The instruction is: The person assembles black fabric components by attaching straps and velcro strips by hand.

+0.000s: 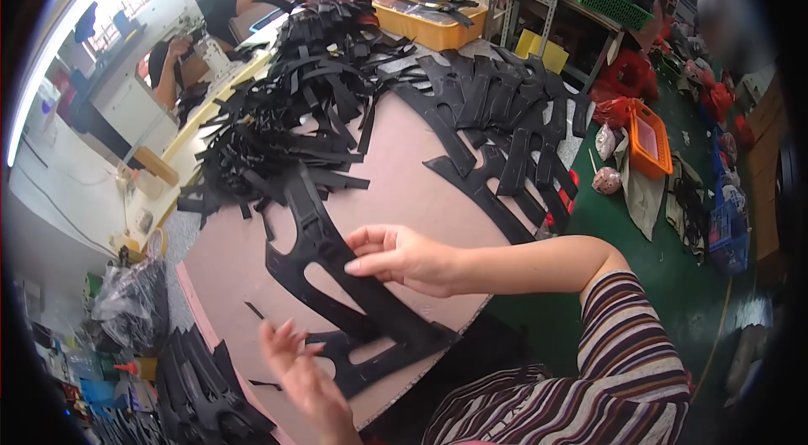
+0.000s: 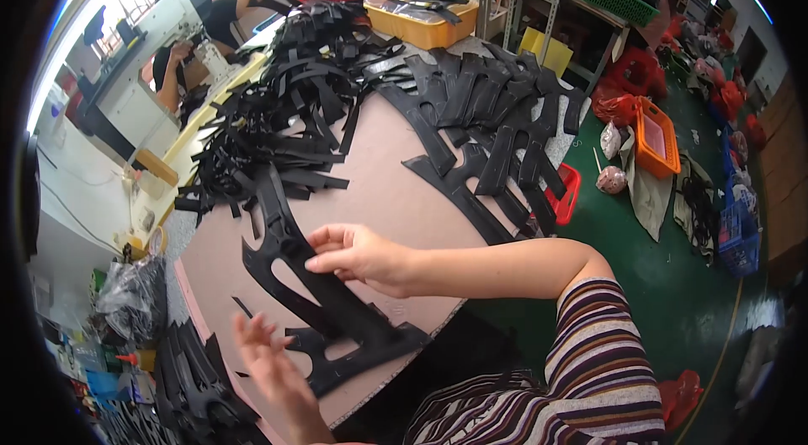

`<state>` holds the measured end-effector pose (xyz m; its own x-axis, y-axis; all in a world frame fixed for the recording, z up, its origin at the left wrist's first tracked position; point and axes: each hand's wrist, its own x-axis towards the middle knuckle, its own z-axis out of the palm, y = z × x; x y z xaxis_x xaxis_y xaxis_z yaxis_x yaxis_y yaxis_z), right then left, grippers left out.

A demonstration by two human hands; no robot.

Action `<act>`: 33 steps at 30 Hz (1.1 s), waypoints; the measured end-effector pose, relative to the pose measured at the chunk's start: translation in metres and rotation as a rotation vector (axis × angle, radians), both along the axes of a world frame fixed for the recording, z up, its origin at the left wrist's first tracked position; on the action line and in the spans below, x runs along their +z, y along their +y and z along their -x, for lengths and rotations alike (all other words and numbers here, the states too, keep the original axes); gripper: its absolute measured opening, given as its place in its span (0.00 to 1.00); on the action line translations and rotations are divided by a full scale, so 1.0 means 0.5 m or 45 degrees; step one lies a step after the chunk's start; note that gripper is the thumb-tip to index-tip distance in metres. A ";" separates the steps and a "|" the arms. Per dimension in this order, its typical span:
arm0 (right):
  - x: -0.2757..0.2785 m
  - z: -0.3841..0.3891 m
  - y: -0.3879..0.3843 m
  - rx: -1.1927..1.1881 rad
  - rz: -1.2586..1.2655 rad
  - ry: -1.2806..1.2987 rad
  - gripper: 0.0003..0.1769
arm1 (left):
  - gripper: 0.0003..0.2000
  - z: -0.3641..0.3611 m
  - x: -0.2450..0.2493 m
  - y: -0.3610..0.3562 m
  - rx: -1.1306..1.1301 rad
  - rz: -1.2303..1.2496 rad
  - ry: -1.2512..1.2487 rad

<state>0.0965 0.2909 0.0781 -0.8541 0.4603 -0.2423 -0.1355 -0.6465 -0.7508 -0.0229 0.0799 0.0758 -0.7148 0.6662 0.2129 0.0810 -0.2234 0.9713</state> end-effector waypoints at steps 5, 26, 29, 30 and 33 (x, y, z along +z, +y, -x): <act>0.001 -0.014 0.065 0.564 -0.509 -0.162 0.17 | 0.29 -0.005 -0.043 0.070 -0.346 0.135 -0.617; -0.026 -0.194 1.132 -1.521 -0.465 -0.304 0.27 | 0.24 0.844 0.064 0.629 0.428 0.175 -0.051; 0.112 -0.161 1.017 -1.263 -0.794 0.024 0.20 | 0.30 0.632 0.076 0.551 0.248 0.242 0.388; 0.152 -0.143 0.968 -1.188 -0.930 0.114 0.16 | 0.29 0.560 0.069 0.486 0.179 0.441 0.493; 0.271 -0.050 0.794 -1.065 -1.353 0.242 0.12 | 0.28 0.365 0.030 0.271 0.146 0.623 1.107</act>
